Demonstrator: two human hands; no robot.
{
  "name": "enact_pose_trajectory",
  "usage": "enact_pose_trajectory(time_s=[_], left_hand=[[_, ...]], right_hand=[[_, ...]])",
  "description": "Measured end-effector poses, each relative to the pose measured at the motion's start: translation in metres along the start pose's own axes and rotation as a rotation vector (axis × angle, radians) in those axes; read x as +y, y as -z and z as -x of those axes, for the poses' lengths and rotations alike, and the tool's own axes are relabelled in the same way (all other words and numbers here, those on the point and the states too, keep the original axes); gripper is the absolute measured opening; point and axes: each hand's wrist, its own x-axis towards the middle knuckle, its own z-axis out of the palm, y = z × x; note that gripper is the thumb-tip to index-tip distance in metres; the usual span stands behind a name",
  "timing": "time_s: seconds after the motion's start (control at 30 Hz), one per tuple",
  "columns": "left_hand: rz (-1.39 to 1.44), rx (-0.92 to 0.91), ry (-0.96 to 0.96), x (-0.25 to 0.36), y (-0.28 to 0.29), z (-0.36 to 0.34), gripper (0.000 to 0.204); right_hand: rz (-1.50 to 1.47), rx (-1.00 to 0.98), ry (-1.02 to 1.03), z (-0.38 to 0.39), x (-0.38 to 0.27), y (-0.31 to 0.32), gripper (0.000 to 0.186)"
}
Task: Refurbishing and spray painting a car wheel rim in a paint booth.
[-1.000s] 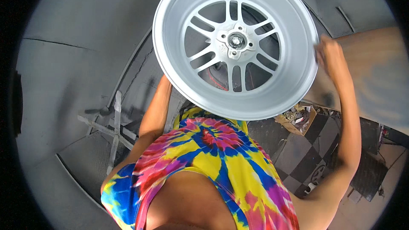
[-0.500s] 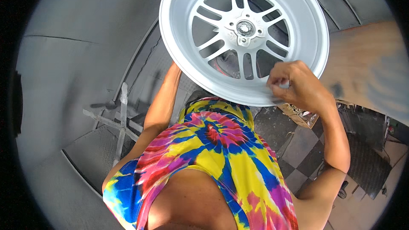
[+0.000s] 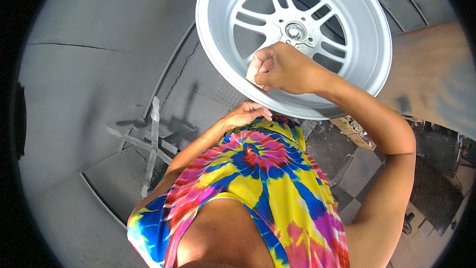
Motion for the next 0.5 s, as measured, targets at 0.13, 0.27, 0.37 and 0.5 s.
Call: enact_pose_trajectory(time_s=[0.13, 0.27, 0.37, 0.5], left_hand=[[0.004, 0.371, 0.386, 0.022, 0.064, -0.015, 0.027], [0.032, 0.741, 0.1, 0.029, 0.183, -0.063, 0.037], [0.139, 0.75, -0.187, 0.065, 0.243, -0.114, 0.04], [0.039, 0.733, -0.126, 0.094, 0.22, -0.14, 0.03]], right_hand=[[0.096, 0.035, -0.031, 0.004, -0.007, 0.007, 0.006], [0.012, 0.032, -0.092, 0.005, -0.022, 0.001, 0.01], [0.003, 0.017, -0.002, -0.005, -0.014, 0.001, 0.012], [-0.052, 0.068, -0.035, -0.01, -0.007, 0.003, 0.012]])
